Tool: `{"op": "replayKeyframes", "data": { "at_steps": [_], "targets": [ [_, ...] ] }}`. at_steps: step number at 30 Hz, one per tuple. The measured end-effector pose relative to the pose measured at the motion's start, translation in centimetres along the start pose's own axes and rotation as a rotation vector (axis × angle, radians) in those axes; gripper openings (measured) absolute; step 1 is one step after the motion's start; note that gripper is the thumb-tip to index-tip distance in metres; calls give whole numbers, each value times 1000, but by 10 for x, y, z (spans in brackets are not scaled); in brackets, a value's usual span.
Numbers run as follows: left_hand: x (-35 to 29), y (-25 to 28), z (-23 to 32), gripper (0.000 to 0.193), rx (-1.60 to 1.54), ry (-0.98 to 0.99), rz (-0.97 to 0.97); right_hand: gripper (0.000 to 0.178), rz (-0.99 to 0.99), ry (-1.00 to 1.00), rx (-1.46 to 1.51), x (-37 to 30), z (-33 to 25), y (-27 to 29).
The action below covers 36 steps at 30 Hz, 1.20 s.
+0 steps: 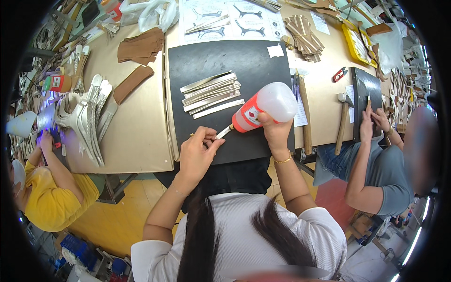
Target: The person repeatedly picks up small brown and white rectangular pieces, aligns them, and stacks them on a black mat. Later, the person applies glue from a bottle to the edges of the white pieces and continues stacking them.
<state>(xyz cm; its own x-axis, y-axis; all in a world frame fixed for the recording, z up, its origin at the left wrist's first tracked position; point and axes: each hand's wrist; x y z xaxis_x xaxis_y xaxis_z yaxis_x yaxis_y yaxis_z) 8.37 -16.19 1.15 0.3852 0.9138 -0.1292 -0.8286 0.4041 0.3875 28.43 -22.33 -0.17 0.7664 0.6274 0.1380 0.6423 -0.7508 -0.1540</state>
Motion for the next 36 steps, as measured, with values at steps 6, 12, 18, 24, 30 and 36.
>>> {"op": "replayKeyframes", "data": {
  "at_steps": [6,12,18,24,30,36],
  "targets": [
    [-3,-2,-4,27,89,-143,27,48,-37,-96,123,-11,1,-15],
    [-4,-4,-7,28,98,-191,54,63,52,-87,183,-11,10,-16],
    [0,-1,-1,29,39,-158,73,73,307,-75,240,35,7,24],
    [34,12,21,27,-81,-79,98,75,361,-18,251,52,-7,52],
    [176,23,28,18,-13,-372,340,72,447,-58,298,54,-9,55],
    [287,15,19,26,269,-270,435,74,477,-69,271,55,-7,56]
  ]
}}
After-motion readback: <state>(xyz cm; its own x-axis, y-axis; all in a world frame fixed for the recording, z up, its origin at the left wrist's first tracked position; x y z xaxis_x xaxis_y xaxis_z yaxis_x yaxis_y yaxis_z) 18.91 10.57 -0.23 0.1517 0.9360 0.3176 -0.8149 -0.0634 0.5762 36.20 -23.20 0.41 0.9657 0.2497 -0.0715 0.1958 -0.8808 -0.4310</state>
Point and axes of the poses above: each hand's wrist, its own x-axis towards the middle knuckle, its own y-axis out of the back of the hand, z = x × y, and after that the axes turned 9 degrees about z, right-handed
